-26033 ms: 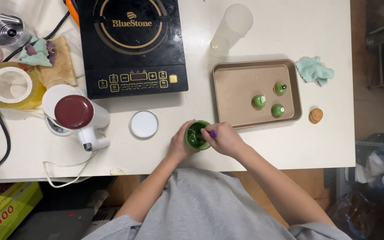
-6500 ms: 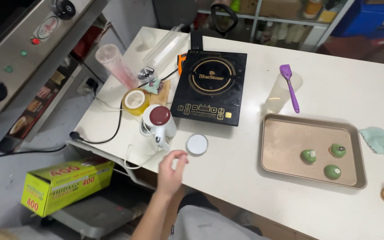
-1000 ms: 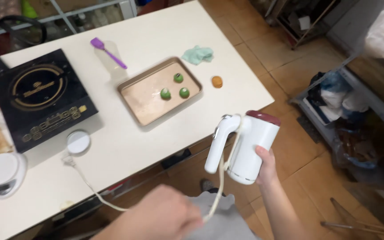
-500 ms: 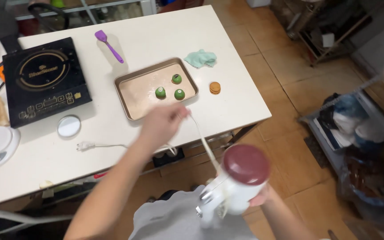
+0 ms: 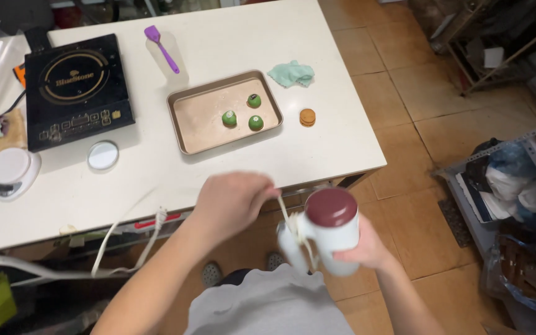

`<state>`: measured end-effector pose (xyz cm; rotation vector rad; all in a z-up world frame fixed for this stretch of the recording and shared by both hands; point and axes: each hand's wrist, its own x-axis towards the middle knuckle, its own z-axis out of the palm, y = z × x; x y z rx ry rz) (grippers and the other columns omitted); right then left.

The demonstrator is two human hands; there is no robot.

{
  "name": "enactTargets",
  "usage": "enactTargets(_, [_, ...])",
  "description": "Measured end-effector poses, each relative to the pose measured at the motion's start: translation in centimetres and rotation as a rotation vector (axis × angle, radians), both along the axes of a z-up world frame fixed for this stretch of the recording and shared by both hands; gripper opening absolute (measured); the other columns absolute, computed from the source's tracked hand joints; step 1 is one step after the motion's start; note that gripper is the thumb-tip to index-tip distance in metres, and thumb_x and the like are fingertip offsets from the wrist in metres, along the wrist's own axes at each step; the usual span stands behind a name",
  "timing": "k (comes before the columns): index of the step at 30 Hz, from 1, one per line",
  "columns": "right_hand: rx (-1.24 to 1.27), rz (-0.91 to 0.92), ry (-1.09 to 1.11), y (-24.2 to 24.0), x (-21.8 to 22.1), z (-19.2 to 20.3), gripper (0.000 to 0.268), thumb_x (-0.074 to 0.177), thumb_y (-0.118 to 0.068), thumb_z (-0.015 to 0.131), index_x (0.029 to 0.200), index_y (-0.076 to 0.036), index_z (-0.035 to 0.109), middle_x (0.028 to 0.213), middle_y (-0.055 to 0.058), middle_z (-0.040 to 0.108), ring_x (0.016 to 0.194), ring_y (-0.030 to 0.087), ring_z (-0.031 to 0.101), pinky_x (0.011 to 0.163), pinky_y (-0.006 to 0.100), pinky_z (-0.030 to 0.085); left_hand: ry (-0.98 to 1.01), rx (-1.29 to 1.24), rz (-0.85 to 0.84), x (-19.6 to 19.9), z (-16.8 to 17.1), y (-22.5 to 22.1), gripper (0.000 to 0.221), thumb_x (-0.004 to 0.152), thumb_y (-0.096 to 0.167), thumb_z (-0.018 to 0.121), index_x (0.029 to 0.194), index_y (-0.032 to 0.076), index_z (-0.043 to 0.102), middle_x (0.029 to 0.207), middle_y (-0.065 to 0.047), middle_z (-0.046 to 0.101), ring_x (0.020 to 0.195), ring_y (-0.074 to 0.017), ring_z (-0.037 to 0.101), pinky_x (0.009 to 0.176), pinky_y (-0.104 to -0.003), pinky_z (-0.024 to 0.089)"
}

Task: Stirring a green filling in a jar, then cleaning the workstation and organizing a hand mixer.

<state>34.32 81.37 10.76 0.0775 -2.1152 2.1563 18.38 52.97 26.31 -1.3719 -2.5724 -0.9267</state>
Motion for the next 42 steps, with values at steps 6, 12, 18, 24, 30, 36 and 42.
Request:
enactTargets(6, [-0.629, 0.121, 0.223, -1.6, -0.2, -0.1, 0.095, 0.072, -0.036, 0.090, 0.146, 0.004, 0.046, 0.134, 0.023, 0.064, 0.120, 0.034, 0.066, 0.099, 0.047, 0.057, -0.726, 0.250, -0.113, 1.0, -15.5, 6.6, 0.028, 0.105, 0.025, 0.057, 0.095, 0.004, 0.072, 0.085, -0.017, 0.074, 0.080, -0.0318, 0.069, 0.074, -0.041, 0.057])
enactTargets(12, [-0.450, -0.513, -0.003, -0.2, -1.3, -0.4, 0.085, 0.074, -0.030, 0.082, 0.144, 0.004, 0.048, 0.128, 0.020, 0.065, 0.111, 0.032, 0.068, 0.093, 0.044, 0.059, -0.608, -0.227, -0.068, 9.7, -9.0, 2.8, 0.028, 0.106, 0.033, 0.049, 0.109, 0.005, 0.054, 0.084, -0.020, 0.069, 0.080, -0.0420, 0.066, 0.070, -0.055, 0.050])
enactTargets(18, [0.142, -0.036, 0.053, 1.2, 0.2, -1.5, 0.093, 0.064, -0.021, 0.093, 0.142, 0.004, 0.049, 0.128, 0.020, 0.065, 0.115, 0.028, 0.064, 0.098, 0.044, 0.054, -0.124, -0.057, 0.003, 2.8, -1.5, 0.0, 0.018, 0.091, 0.028, 0.064, 0.086, 0.013, 0.074, 0.080, -0.010, 0.073, 0.074, -0.0334, 0.069, 0.062, -0.045, 0.054])
enactTargets(24, [-0.469, 0.140, 0.141, 0.8, 0.1, -0.4, 0.107, 0.066, -0.036, 0.091, 0.150, 0.001, 0.037, 0.140, 0.023, 0.058, 0.123, 0.035, 0.064, 0.101, 0.050, 0.055, -0.873, 0.314, -0.092, 1.3, -15.4, 4.7, 0.026, 0.102, 0.019, 0.055, 0.094, 0.001, 0.072, 0.085, -0.005, 0.074, 0.080, -0.0104, 0.064, 0.075, -0.030, 0.055])
enactTargets(30, [-0.810, -0.263, 0.078, 1.1, -1.2, 0.1, 0.091, 0.079, -0.036, 0.084, 0.146, 0.010, 0.045, 0.126, 0.027, 0.063, 0.108, 0.039, 0.066, 0.089, 0.050, 0.056, -1.007, 0.183, -0.138, 11.8, -15.5, 5.5, 0.036, 0.113, 0.028, 0.047, 0.095, 0.000, 0.060, 0.074, -0.017, 0.060, 0.072, -0.0313, 0.056, 0.071, -0.044, 0.052])
enactTargets(36, [0.147, -0.327, 0.159, 0.8, -1.4, 0.8, 0.084, 0.068, -0.016, 0.090, 0.140, 0.000, 0.048, 0.126, 0.012, 0.064, 0.113, 0.021, 0.064, 0.096, 0.038, 0.055, -0.284, -0.270, -0.030, 7.4, -5.3, 2.3, 0.037, 0.098, 0.043, 0.058, 0.081, 0.012, 0.069, 0.077, -0.011, 0.070, 0.073, -0.0367, 0.067, 0.063, -0.050, 0.052])
enactTargets(42, [0.001, 0.258, 0.080, 0.6, -1.1, -0.9, 0.097, 0.065, -0.024, 0.093, 0.147, 0.003, 0.047, 0.136, 0.016, 0.062, 0.124, 0.025, 0.062, 0.107, 0.041, 0.049, -0.245, -0.040, -0.038, -1.1, -3.9, 2.8, 0.025, 0.090, 0.034, 0.070, 0.084, 0.011, 0.077, 0.075, -0.010, 0.072, 0.069, -0.0279, 0.066, 0.062, -0.040, 0.052])
